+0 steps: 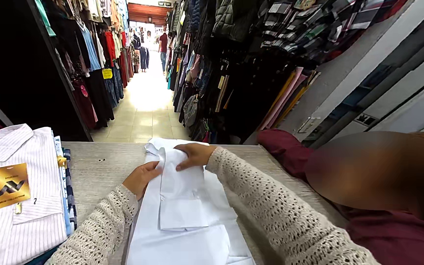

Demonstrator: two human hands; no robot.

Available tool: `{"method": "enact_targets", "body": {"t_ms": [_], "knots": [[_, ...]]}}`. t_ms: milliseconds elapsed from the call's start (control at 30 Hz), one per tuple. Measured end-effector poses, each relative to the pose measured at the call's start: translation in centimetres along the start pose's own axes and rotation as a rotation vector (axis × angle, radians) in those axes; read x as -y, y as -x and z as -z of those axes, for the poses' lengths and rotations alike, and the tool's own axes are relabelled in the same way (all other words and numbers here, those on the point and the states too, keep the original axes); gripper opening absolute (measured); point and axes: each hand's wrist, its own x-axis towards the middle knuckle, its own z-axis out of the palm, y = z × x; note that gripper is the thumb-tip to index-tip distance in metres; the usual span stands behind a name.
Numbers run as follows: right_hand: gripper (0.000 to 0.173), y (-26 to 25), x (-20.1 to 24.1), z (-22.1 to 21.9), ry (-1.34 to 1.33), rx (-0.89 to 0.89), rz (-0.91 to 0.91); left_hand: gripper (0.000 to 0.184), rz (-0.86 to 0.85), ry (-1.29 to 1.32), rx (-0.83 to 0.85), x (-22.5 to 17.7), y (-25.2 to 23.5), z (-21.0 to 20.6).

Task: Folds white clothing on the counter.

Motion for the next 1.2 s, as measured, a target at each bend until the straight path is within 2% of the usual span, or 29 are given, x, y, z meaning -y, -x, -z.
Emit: {"method": "enact_targets", "body": {"t_ms": [67,133,200,233,300,400,433,500,533,600,667,733,800,867,933,967,1033,1100,1167,1200], "knots": [[0.027,2.5,1.7,0.7,0.028,-0.066,0.094,0.040,0.001,-0.038,0.004,-0.5,0.5,-0.1],[0.016,6.4,2.8,2.0,0.064,-0.182,0.320,0.057,0.004,-0.060,0.085,-0.7,0.5,0.0],[0.019,11.4,4.1,3.5,0.104,-0.262,0.546,0.058,0.020,-0.036,0.210,0.1,-0.5,1.1],[0.024,14.4,5.0,4.3,0.117,-0.271,0.605,0.054,0.023,-0.004,0.251,0.6,-1.1,1.7],[0.022,20.9,6.3,4.8,0.107,-0.284,0.625,0.042,0.041,0.014,0.242,0.8,-1.3,1.8],[0.016,30.8,4.1,2.0,0.163,-0.406,0.446,0.026,0.048,-0.103,0.108,-0.5,0.0,0.5],[0.012,33.6,2.9,0.0,0.108,-0.480,0.317,0.022,0.045,-0.176,0.058,-1.1,0.8,0.0],[0.018,36.8,3.5,-4.3,-0.099,-0.734,-0.029,0.019,-0.023,-0.361,-0.010,-1.8,3.3,-0.5],[0.020,38.3,3.2,-5.9,-0.160,-0.788,-0.140,0.020,-0.111,-0.431,0.000,-1.5,5.1,0.1],[0.018,40.6,1.7,-9.1,-0.222,-0.893,-0.191,0.023,-0.305,-0.438,0.102,0.2,9.8,2.1],[0.017,42.4,0.8,-12.1,-0.184,-0.986,-0.221,0.020,-0.375,-0.364,0.199,2.3,16.5,3.2],[0.018,43.9,0.7,-14.1,-0.145,-1.060,-0.262,0.020,-0.255,-0.334,0.166,4.2,22.6,2.8],[0.021,44.9,1.0,-15.0,-0.123,-1.120,-0.292,0.017,-0.048,-0.465,0.016,6.6,25.5,2.2],[0.020,45.4,1.2,-15.7,-0.156,-1.200,-0.296,0.025,0.077,-0.642,-0.087,9.6,25.9,2.2],[0.020,45.8,1.0,-16.4,-0.182,-1.251,-0.305,0.045,0.207,-0.660,-0.118,10.8,25.4,1.5],[0.021,45.9,0.9,-16.7,-0.187,-1.263,-0.327,0.049,0.252,-0.623,-0.124,10.8,25.2,0.8],[0.021,45.6,1.0,-17.3,-0.183,-1.274,-0.398,0.043,0.255,-0.583,-0.141,10.1,25.3,-0.7],[0.020,45.1,1.3,-17.6,-0.156,-1.276,-0.427,0.025,0.051,-0.726,-0.212,9.8,26.2,-0.9],[0.020,44.6,2.3,-17.8,-0.097,-1.294,-0.398,0.015,-0.354,-0.883,-0.298,9.7,27.0,-1.0],[0.020,44.2,2.9,-17.9,-0.059,-1.313,-0.369,0.013,-0.515,-0.872,-0.301,9.3,27.0,-1.5]]}}
